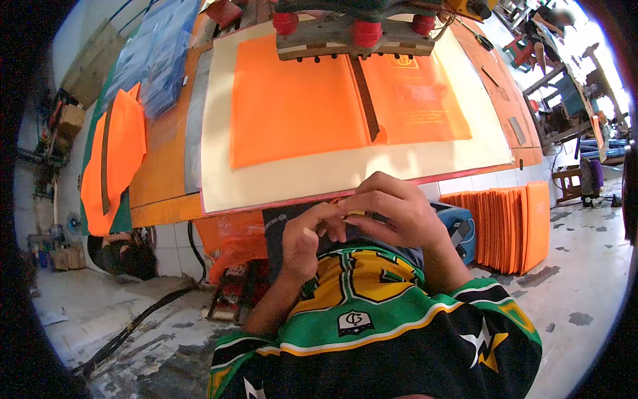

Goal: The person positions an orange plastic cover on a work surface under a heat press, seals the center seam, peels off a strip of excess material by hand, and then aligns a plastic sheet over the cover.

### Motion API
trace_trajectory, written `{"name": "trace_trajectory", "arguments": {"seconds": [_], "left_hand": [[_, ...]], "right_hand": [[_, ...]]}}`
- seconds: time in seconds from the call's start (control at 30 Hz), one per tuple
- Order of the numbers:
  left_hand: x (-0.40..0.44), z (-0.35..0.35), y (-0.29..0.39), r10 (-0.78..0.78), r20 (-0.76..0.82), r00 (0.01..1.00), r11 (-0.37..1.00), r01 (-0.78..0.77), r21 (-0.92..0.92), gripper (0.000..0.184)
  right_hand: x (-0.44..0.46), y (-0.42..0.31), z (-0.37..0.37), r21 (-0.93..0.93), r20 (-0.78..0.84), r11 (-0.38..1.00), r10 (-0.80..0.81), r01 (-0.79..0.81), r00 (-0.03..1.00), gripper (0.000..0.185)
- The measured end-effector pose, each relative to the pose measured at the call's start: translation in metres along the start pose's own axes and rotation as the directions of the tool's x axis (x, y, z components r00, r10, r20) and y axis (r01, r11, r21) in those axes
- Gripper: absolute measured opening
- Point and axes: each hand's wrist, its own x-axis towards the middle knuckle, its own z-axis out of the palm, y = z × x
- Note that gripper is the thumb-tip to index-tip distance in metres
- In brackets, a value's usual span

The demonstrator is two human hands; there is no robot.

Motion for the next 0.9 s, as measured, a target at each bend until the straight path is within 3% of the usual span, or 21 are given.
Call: {"name": "trace_trajectory", "arguments": {"seconds": [0.07,0.2,0.3,0.37,0.4,0.43,0.47,0.5,0.57,0.63,0.7,0.77,0.87,0.9], "left_hand": [[-0.005,-0.006,0.000,-0.060,-0.019,0.998,0.998,0.060,0.002,0.085],[-0.006,-0.008,0.005,-0.092,-0.040,0.995,0.992,0.088,-0.091,0.085],[-0.010,-0.009,0.007,-0.056,-0.070,0.996,0.997,0.052,-0.055,0.077],[-0.010,-0.003,0.012,0.120,-0.173,0.978,0.985,-0.097,0.140,0.058],[-0.009,-0.004,0.012,0.121,-0.173,0.977,0.985,-0.098,0.139,0.058],[-0.009,-0.007,0.013,0.247,-0.127,0.961,0.941,-0.206,0.270,0.049],[-0.008,-0.009,0.013,0.362,-0.065,0.930,0.867,-0.310,0.391,0.043],[-0.008,-0.010,0.016,0.363,-0.066,0.930,0.867,-0.310,0.391,0.043],[-0.009,-0.010,0.023,0.475,0.026,0.880,0.681,-0.387,0.621,0.036],[-0.011,-0.013,0.021,0.497,0.029,0.867,0.644,-0.390,0.658,0.034],[-0.014,-0.015,0.021,0.516,0.038,0.856,0.606,-0.395,0.690,0.033],[-0.015,-0.016,0.023,0.465,-0.079,0.882,0.674,-0.296,0.677,0.033],[-0.005,-0.018,0.035,0.499,-0.015,0.867,0.611,-0.339,0.716,0.030],[-0.006,-0.021,0.035,0.497,-0.012,0.868,0.611,-0.339,0.715,0.030]], "right_hand": [[-0.001,-0.001,0.002,0.016,0.002,0.998,0.055,-0.055,0.998,0.023],[0.000,0.001,0.004,-0.009,-0.025,0.999,-0.032,0.032,0.999,0.027],[0.003,0.002,0.007,-0.017,0.009,0.997,-0.080,0.080,0.997,0.026],[0.006,-0.001,0.012,-0.029,0.036,0.994,-0.105,0.106,0.994,0.025],[0.006,-0.004,0.015,0.024,0.034,1.000,-0.001,0.000,0.999,0.025],[0.007,-0.006,0.018,0.077,0.038,0.991,0.103,-0.105,0.994,0.025],[0.008,-0.007,0.021,0.077,0.040,0.992,0.101,-0.104,0.994,0.025],[0.009,-0.008,0.024,0.133,0.019,0.983,0.128,-0.129,0.992,0.022],[0.008,-0.013,0.030,0.190,0.000,0.969,0.158,-0.155,0.987,0.020],[0.006,-0.021,0.035,0.355,0.044,0.879,0.325,-0.319,0.945,0.015],[0.005,-0.023,0.037,0.349,0.067,0.875,0.332,-0.334,0.941,0.015],[0.004,-0.022,0.041,0.343,0.085,0.873,0.339,-0.347,0.937,0.015],[0.001,-0.020,0.048,0.388,0.107,0.869,0.289,-0.307,0.951,0.021],[0.001,-0.021,0.048,0.422,0.176,0.817,0.352,-0.393,0.919,0.022]]}}
